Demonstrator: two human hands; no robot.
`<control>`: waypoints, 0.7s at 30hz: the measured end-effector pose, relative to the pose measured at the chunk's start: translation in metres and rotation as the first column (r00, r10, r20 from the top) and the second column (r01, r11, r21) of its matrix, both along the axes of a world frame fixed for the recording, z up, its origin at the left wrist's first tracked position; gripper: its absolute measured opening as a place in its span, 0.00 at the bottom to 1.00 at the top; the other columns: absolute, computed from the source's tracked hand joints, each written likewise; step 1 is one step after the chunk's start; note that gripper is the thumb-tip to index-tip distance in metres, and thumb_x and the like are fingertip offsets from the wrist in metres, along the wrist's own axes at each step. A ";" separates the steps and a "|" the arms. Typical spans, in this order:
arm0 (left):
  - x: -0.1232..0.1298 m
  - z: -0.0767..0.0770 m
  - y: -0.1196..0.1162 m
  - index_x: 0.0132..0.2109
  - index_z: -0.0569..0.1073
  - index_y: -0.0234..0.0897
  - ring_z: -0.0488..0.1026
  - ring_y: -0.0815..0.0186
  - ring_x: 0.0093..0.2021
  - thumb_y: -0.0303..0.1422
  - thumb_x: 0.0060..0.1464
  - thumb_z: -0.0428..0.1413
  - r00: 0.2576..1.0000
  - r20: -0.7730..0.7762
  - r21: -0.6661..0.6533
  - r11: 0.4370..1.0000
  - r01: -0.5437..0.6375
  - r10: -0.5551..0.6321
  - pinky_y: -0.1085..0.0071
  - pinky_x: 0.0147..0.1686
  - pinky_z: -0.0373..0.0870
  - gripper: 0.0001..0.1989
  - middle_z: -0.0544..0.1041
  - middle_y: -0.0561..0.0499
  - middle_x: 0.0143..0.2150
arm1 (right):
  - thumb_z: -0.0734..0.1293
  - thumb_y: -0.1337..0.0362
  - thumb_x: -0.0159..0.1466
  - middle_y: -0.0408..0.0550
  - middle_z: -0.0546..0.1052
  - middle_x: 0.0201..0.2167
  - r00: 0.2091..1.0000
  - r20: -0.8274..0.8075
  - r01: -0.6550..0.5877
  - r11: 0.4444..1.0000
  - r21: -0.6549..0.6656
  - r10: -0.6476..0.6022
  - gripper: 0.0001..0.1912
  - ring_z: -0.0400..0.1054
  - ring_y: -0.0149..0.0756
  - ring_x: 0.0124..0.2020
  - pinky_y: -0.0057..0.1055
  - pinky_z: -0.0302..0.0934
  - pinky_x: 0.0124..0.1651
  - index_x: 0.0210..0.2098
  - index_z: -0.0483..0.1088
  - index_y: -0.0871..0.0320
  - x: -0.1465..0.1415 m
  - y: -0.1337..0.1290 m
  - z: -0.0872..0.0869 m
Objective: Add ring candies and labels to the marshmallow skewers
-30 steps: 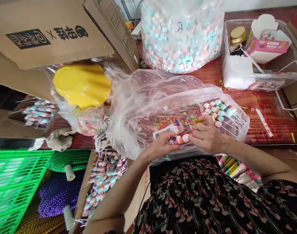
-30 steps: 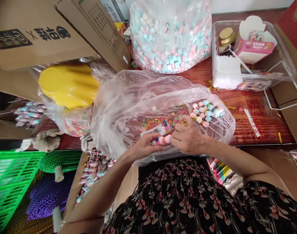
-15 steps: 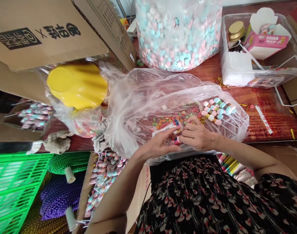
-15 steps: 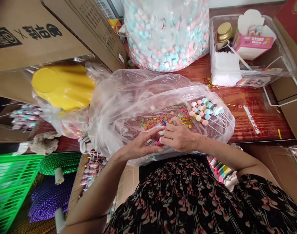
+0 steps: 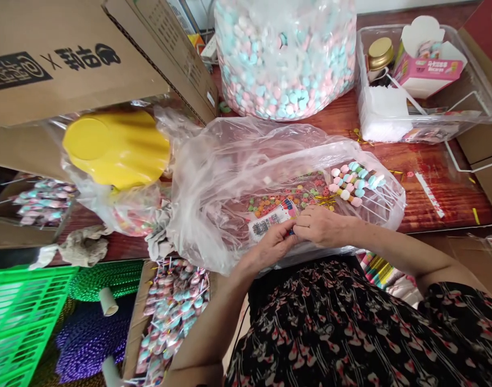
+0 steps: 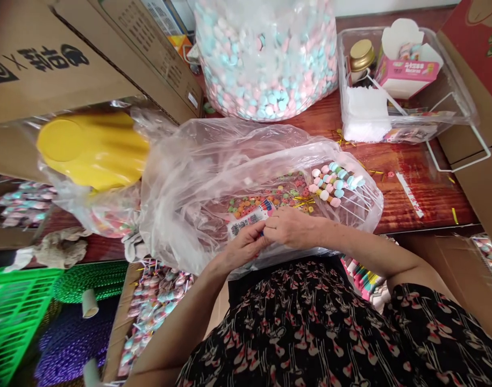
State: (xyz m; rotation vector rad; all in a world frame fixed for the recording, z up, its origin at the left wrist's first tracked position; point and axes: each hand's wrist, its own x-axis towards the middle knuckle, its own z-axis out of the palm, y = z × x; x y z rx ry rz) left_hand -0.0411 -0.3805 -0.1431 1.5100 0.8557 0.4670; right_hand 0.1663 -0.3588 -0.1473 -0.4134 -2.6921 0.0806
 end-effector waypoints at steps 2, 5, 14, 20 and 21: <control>-0.008 0.001 0.001 0.62 0.69 0.38 0.72 0.63 0.45 0.41 0.56 0.60 0.998 0.045 -0.021 0.999 -0.050 0.051 0.68 0.48 0.68 0.28 0.77 0.48 0.45 | 0.56 0.70 0.71 0.45 0.72 0.27 0.999 -0.041 0.021 1.000 0.012 -0.021 0.15 0.60 0.33 0.30 0.33 0.50 0.36 0.31 0.69 0.59 -0.001 0.000 -0.001; -0.019 0.002 0.003 0.59 0.73 0.38 0.74 0.64 0.41 0.41 0.56 0.61 0.996 0.009 -0.042 0.995 -0.087 0.087 0.69 0.44 0.69 0.25 0.79 0.47 0.44 | 0.58 0.67 0.71 0.44 0.72 0.27 0.994 -0.094 0.052 0.998 0.029 -0.049 0.13 0.61 0.32 0.30 0.32 0.51 0.36 0.33 0.70 0.59 0.004 0.005 0.006; 0.005 -0.010 -0.010 0.33 0.80 0.36 0.68 0.68 0.30 0.44 0.57 0.59 0.881 0.043 0.200 0.860 -0.470 0.471 0.71 0.34 0.67 0.15 0.74 0.52 0.28 | 0.58 0.70 0.69 0.46 0.71 0.27 0.983 -0.130 0.119 0.987 -0.110 -0.133 0.12 0.59 0.31 0.27 0.30 0.51 0.32 0.31 0.69 0.60 0.006 0.016 0.008; 0.011 -0.012 -0.009 0.38 0.80 0.40 0.68 0.69 0.32 0.42 0.57 0.59 0.727 0.172 0.188 0.702 -0.687 0.665 0.71 0.36 0.68 0.11 0.75 0.53 0.31 | 0.62 0.65 0.68 0.44 0.73 0.32 0.736 -0.488 0.111 0.795 -0.596 -0.469 0.07 0.62 0.27 0.27 0.26 0.59 0.31 0.41 0.71 0.59 -0.005 -0.001 0.000; 0.013 -0.012 -0.009 0.38 0.80 0.41 0.69 0.68 0.33 0.42 0.57 0.59 0.698 0.197 0.186 0.673 -0.716 0.689 0.70 0.38 0.68 0.10 0.75 0.53 0.33 | 0.65 0.63 0.67 0.43 0.73 0.34 0.642 -0.496 0.095 0.703 -0.705 -0.584 0.09 0.62 0.26 0.26 0.25 0.59 0.30 0.45 0.70 0.58 -0.008 -0.006 -0.002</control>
